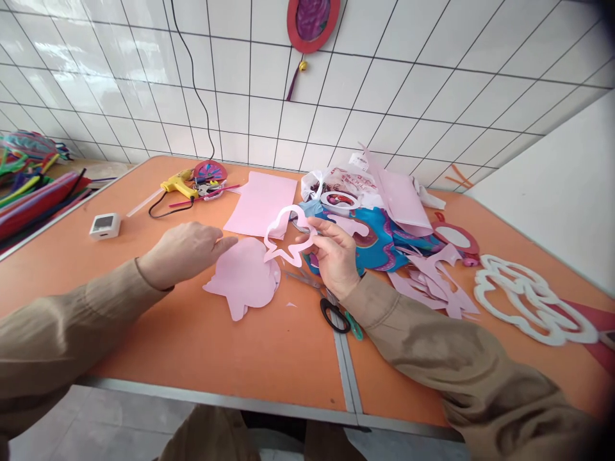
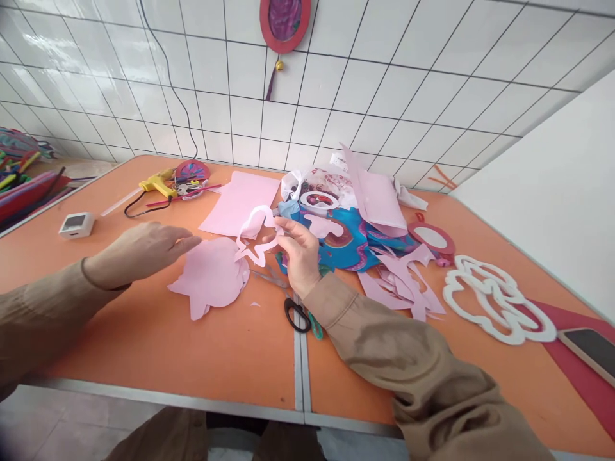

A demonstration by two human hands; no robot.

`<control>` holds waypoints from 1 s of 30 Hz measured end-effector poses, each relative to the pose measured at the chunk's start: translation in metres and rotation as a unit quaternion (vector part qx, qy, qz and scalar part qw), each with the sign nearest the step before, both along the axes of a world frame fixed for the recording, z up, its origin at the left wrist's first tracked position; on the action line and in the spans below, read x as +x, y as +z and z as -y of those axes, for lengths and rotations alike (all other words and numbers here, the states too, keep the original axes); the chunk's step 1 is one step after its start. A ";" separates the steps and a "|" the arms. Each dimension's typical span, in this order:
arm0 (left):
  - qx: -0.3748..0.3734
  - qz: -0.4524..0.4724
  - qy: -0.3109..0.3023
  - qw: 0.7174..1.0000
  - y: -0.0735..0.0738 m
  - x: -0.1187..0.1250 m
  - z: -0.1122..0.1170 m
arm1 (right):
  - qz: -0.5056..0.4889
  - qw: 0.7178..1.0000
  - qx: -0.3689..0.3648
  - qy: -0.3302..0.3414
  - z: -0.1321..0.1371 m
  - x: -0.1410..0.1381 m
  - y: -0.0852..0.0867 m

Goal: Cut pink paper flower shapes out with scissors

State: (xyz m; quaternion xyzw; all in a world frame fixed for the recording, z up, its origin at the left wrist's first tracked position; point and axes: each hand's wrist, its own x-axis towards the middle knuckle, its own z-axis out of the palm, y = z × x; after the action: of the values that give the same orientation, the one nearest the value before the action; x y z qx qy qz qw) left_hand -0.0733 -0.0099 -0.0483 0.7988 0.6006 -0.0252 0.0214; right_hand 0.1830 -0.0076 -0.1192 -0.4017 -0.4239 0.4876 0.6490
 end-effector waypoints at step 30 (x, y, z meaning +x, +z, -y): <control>0.031 0.051 0.037 0.998 -0.037 0.039 -0.115 | 0.073 0.994 0.060 0.056 0.003 0.000 -0.007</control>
State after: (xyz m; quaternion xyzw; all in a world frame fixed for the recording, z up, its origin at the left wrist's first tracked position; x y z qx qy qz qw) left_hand -0.0342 0.1049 -0.0849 0.7766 0.6284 0.0353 0.0280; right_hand 0.1833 -0.0108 -0.1258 -0.3719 -0.5205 0.4664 0.6109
